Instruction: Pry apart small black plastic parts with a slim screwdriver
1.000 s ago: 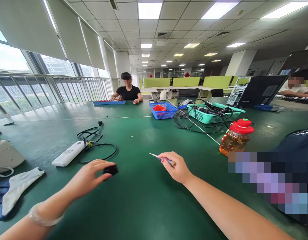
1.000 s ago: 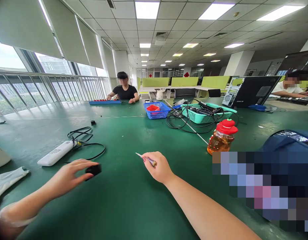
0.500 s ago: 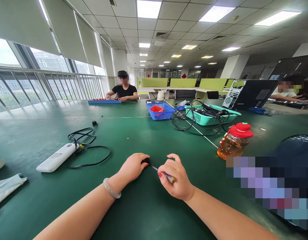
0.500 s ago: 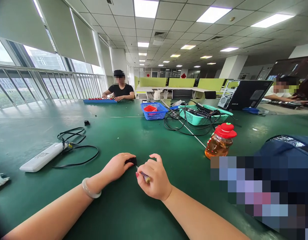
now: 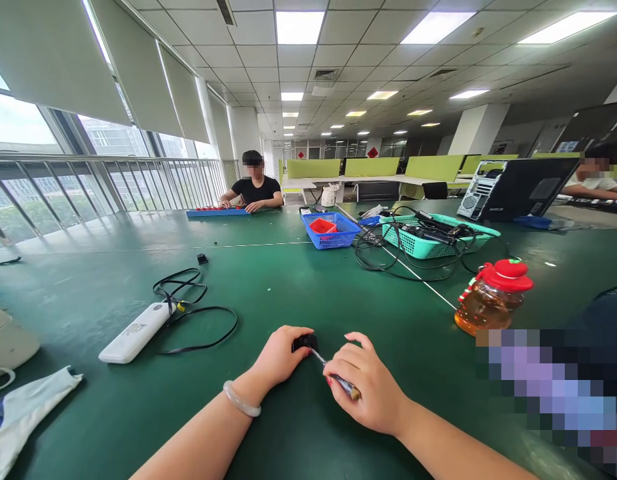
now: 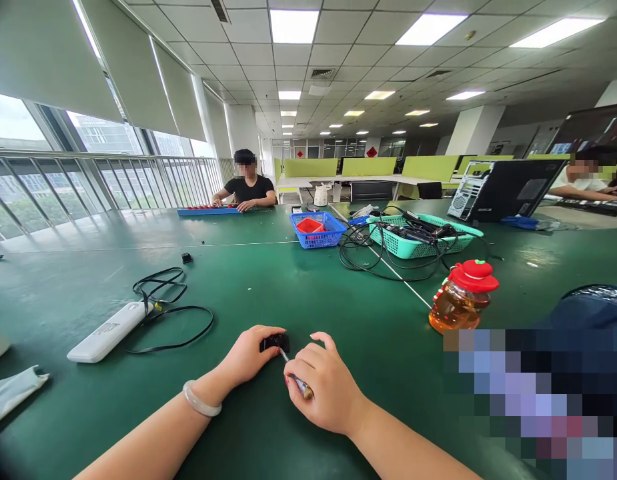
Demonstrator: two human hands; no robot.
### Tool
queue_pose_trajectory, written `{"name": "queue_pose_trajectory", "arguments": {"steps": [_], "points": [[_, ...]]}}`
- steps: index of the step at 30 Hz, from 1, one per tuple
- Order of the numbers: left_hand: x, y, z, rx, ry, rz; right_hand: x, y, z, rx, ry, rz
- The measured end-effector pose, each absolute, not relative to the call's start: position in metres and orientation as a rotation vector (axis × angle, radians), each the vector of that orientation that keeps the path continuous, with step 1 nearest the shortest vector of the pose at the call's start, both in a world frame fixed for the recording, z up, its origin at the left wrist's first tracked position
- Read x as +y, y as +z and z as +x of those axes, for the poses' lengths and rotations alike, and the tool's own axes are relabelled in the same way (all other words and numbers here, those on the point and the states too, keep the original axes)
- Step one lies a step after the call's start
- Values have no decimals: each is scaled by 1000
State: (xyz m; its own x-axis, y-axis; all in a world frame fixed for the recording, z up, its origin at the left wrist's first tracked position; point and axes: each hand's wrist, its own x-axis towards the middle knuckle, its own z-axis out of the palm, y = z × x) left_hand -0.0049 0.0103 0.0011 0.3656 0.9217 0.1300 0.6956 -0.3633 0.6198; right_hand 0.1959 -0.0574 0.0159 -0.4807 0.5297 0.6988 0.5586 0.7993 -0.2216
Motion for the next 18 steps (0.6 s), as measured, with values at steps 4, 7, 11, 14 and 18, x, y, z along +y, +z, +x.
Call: {"name": "queue_pose_trajectory", "arguments": {"steps": [4, 7, 11, 14, 18], "points": [[11, -1, -5, 1392, 658, 2191, -58, 17, 194, -2222, -128, -743], [12, -3, -4, 1361, 668, 2245, -58, 16, 194, -2252, -188, -714], [14, -6, -3, 1285, 718, 2314, -57, 14, 196, -2284, -252, -713], [14, -6, -3, 1268, 734, 2343, -57, 13, 196, -2308, -268, -727], [15, -7, -4, 1288, 714, 2361, -58, 13, 194, -2379, -318, -735]]}}
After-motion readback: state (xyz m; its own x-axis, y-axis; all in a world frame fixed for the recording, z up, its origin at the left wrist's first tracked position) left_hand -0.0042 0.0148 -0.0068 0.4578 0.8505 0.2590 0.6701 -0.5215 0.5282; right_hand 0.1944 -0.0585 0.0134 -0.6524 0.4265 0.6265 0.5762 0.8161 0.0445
